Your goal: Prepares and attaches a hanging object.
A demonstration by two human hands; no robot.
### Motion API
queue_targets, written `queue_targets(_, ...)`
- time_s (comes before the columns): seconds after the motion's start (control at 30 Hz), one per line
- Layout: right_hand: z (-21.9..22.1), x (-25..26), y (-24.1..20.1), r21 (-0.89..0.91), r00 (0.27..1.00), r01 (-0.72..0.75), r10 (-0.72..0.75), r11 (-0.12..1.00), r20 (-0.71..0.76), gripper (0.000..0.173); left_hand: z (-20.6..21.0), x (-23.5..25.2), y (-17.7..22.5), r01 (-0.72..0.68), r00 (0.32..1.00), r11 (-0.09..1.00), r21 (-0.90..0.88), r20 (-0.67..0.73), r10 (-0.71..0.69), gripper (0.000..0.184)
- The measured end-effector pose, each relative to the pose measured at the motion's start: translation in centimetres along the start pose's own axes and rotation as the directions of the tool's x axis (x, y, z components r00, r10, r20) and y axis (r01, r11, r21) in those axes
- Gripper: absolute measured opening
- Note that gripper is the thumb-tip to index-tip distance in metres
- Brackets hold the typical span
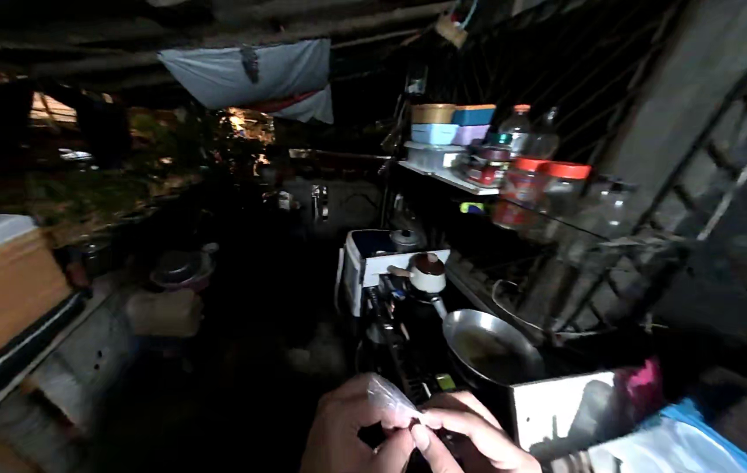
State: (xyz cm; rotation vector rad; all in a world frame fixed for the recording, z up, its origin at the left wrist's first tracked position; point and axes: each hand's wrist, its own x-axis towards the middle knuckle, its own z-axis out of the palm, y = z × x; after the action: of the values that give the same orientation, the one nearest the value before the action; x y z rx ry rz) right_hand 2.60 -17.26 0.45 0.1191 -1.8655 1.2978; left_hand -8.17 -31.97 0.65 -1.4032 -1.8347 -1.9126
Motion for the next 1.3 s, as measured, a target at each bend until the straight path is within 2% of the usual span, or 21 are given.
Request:
queue_targets(0.1,5.2,0.9,0.2,0.039,1.000,0.017,-0.018,0.999,0.016,0.010,-5.0,-0.2,-1.1,-0.045,0.999,0.996,0.080,-0.026,0.047,0.006)
queue_targets(0.2,9.7,1.6,0.4,0.066,0.999,0.036,-0.038,0.997,0.036,0.007,-10.2,-0.6,-1.4,-0.001,1.000,0.979,0.204,-0.020,0.005,0.012)
queue_targets(0.33,13.8,3.0,0.3,0.089,0.994,0.061,-0.069,0.994,0.081,0.007,-15.4,-0.7,-1.2,0.012,0.999,0.990,0.140,-0.032,-0.007,0.032)
queue_targets(0.43,16.1,4.0,0.2,0.094,0.989,0.063,-0.075,0.994,0.127,0.005,-17.4,0.1,-1.6,-0.043,0.995,0.989,0.139,-0.078,0.055,0.012)
queue_targets(0.57,18.1,5.3,0.4,0.170,0.978,0.063,-0.094,0.984,0.186,0.005,-19.9,1.5,-1.7,-0.031,0.996,0.990,0.137,-0.082,0.042,0.012)
queue_targets(0.77,19.1,7.9,2.0,0.311,0.952,0.013,-0.107,0.950,0.288,0.008,-21.0,2.4,-2.2,0.041,0.994,0.998,0.057,-0.104,-0.035,0.013)
queue_targets(1.0,20.2,13.1,4.8,0.486,0.906,0.050,-0.245,0.872,0.346,0.008,-20.6,3.4,-2.1,0.072,0.965,0.985,0.157,-0.261,-0.029,0.011)
queue_targets(1.07,20.5,14.6,5.4,0.522,0.892,0.053,-0.275,0.851,0.358,0.007,-20.0,3.7,-2.1,0.056,0.952,0.971,0.231,-0.306,0.018,0.011)
queue_targets(1.13,20.8,15.7,5.8,0.560,0.883,0.045,-0.295,0.828,0.365,0.007,-19.3,4.0,-2.4,-0.004,0.934,0.944,0.331,-0.337,0.122,0.011)
queue_targets(1.2,21.3,16.6,6.3,0.602,0.880,0.036,-0.312,0.797,0.359,0.007,-18.5,4.3,-2.9,-0.057,0.900,0.905,0.422,-0.370,0.230,0.008)
queue_targets(1.3,22.1,17.4,6.9,0.658,0.863,0.020,-0.346,0.753,0.369,0.008,-17.2,4.4,-3.2,-0.048,0.838,0.842,0.537,-0.437,0.327,0.007)
